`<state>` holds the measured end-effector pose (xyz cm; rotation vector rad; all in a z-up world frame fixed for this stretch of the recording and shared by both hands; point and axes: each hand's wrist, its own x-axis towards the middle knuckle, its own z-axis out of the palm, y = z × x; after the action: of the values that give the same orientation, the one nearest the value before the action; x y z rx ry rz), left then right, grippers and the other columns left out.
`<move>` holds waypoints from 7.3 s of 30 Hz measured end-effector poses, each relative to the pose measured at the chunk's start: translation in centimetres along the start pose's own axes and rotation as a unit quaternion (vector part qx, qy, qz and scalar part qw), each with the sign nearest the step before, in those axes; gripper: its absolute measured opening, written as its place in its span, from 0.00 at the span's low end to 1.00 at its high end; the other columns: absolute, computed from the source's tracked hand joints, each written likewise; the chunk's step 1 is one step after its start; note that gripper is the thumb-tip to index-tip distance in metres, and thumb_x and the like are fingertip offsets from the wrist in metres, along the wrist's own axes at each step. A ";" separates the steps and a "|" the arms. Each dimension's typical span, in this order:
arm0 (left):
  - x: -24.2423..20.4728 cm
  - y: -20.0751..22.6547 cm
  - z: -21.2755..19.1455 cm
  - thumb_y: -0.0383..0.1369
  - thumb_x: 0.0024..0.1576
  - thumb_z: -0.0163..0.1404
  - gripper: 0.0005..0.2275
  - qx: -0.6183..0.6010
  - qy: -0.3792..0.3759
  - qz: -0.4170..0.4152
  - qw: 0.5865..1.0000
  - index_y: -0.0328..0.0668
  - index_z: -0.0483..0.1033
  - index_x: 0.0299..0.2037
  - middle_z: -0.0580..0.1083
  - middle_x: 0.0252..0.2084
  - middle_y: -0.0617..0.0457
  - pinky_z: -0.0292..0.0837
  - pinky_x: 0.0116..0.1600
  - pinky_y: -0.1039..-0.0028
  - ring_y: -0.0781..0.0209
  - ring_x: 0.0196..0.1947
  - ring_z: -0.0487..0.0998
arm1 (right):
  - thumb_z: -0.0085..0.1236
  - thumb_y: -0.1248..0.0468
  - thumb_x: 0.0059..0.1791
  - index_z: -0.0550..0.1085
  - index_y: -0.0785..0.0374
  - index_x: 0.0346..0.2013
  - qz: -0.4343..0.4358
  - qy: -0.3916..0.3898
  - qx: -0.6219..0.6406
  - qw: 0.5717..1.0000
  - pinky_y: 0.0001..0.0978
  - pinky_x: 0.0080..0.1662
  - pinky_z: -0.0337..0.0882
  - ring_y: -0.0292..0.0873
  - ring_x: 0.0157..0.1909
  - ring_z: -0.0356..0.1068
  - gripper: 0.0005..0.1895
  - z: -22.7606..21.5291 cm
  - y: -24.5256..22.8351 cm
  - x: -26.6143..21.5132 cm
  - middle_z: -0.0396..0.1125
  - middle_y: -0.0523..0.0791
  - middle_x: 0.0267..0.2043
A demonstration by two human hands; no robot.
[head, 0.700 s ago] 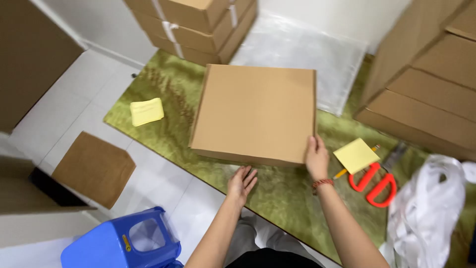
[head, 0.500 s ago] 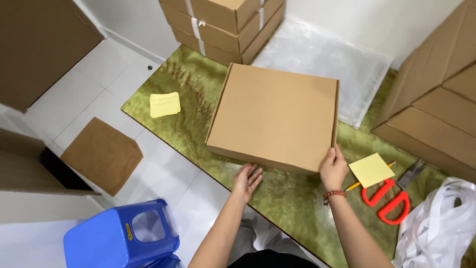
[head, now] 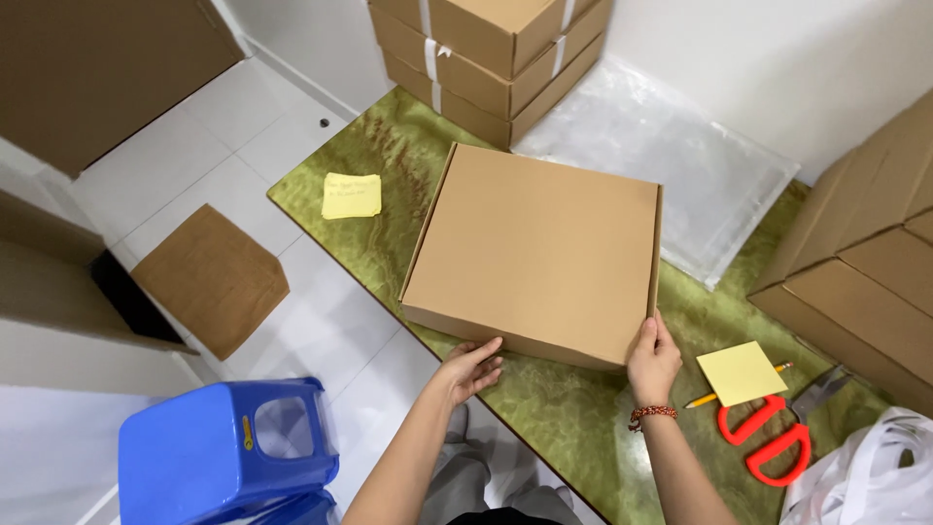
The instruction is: Unpacking garments from cardboard boxes, removing plastic packaging, and hanging them on a clothing rack.
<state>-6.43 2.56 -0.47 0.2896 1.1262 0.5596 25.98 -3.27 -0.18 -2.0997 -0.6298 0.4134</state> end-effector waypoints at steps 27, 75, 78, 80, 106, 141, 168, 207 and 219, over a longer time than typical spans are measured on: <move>-10.1 2.7 -0.2 0.36 0.57 0.67 0.34 0.019 0.005 0.173 0.985 0.40 0.66 0.73 0.74 0.67 0.46 0.71 0.66 0.51 0.45 0.64 0.75 | 0.46 0.50 0.62 0.68 0.63 0.73 0.007 -0.260 0.112 0.959 0.55 0.72 0.58 0.59 0.75 0.60 0.29 -2.9 -6.7 0.5 0.63 0.56 0.73; 8.0 19.9 -1.4 0.38 0.50 0.68 0.57 0.508 0.050 0.283 0.812 0.54 0.34 0.83 0.50 0.76 0.18 0.49 0.79 0.42 0.23 0.78 0.53 | 0.49 0.67 0.54 0.71 0.59 0.64 -0.391 0.021 -0.314 0.865 0.45 0.71 0.64 0.51 0.75 0.61 0.22 1.7 -9.8 -1.5 0.64 0.48 0.72; 10.4 19.0 -4.3 0.46 0.49 0.69 0.58 0.511 0.084 0.226 0.825 0.54 0.33 0.83 0.52 0.79 0.26 0.57 0.77 0.45 0.29 0.76 0.60 | 0.50 0.66 0.55 0.75 0.59 0.59 -0.416 0.003 -0.291 0.862 0.41 0.74 0.61 0.44 0.73 0.64 0.18 3.0 -11.4 -2.7 0.69 0.44 0.67; 9.4 18.1 -4.8 0.43 0.48 0.70 0.54 0.463 0.069 0.217 0.857 0.49 0.42 0.81 0.56 0.78 0.29 0.60 0.75 0.47 0.32 0.74 0.63 | 0.53 0.66 0.54 0.70 0.62 0.65 -0.334 -0.059 -0.237 0.910 0.45 0.73 0.62 0.49 0.74 0.63 0.24 4.6 -13.2 -3.5 0.66 0.49 0.70; -1.5 27.9 0.4 0.23 0.61 0.55 0.42 0.226 -0.389 0.116 0.885 0.59 0.42 0.82 0.70 0.69 0.29 0.72 0.67 0.63 0.37 0.66 0.73 | 0.52 0.42 0.57 0.70 0.55 0.72 -0.010 -0.218 -0.038 0.975 0.58 0.72 0.60 0.60 0.73 0.63 0.33 3.4 -18.5 0.4 0.67 0.57 0.70; -15.2 19.8 1.1 0.48 0.63 0.52 0.15 -0.292 -0.389 -0.008 0.874 0.52 0.81 0.52 0.72 0.68 0.37 0.81 0.43 0.33 0.26 0.76 0.63 | 0.41 0.64 0.59 0.69 0.78 0.62 -0.010 -0.269 0.384 0.883 0.55 0.64 0.72 0.65 0.62 0.72 0.22 -14.0 -20.8 -7.6 0.70 0.73 0.62; -22.2 0.3 6.7 0.36 0.61 0.61 0.12 0.461 -0.075 0.644 0.606 0.61 0.81 0.55 0.73 0.52 0.62 0.63 0.71 0.61 0.59 0.65 0.70 | 0.55 0.79 0.54 0.69 0.76 0.58 -0.111 -0.188 0.274 0.937 0.34 0.55 0.80 0.48 0.54 0.77 0.17 -15.5 -10.5 -19.7 0.74 0.63 0.56; -24.6 7.1 -9.0 0.30 0.65 0.58 0.05 0.580 0.083 0.752 0.302 0.46 0.74 0.38 0.78 0.42 0.59 0.60 0.52 0.65 0.60 0.44 0.78 | 0.63 0.72 0.60 0.78 0.63 0.46 -0.325 -0.006 0.054 0.944 0.30 0.55 0.74 0.39 0.50 0.75 0.02 -17.6 -7.6 -13.5 0.76 0.44 0.52; -20.7 2.9 -4.8 0.27 0.65 0.47 0.18 0.656 0.032 0.722 0.218 0.70 0.72 0.60 0.66 0.33 0.59 0.68 0.53 0.70 0.62 0.33 0.74 | 0.58 0.73 0.61 0.77 0.66 0.51 -0.251 -0.061 0.173 0.951 0.34 0.43 0.79 0.46 0.49 0.77 0.04 -17.4 -5.5 -12.4 0.74 0.50 0.56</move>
<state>-18.02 -6.90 14.89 3.1481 0.7274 0.9984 23.12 -19.25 14.80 -1.5222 -1.0500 0.3346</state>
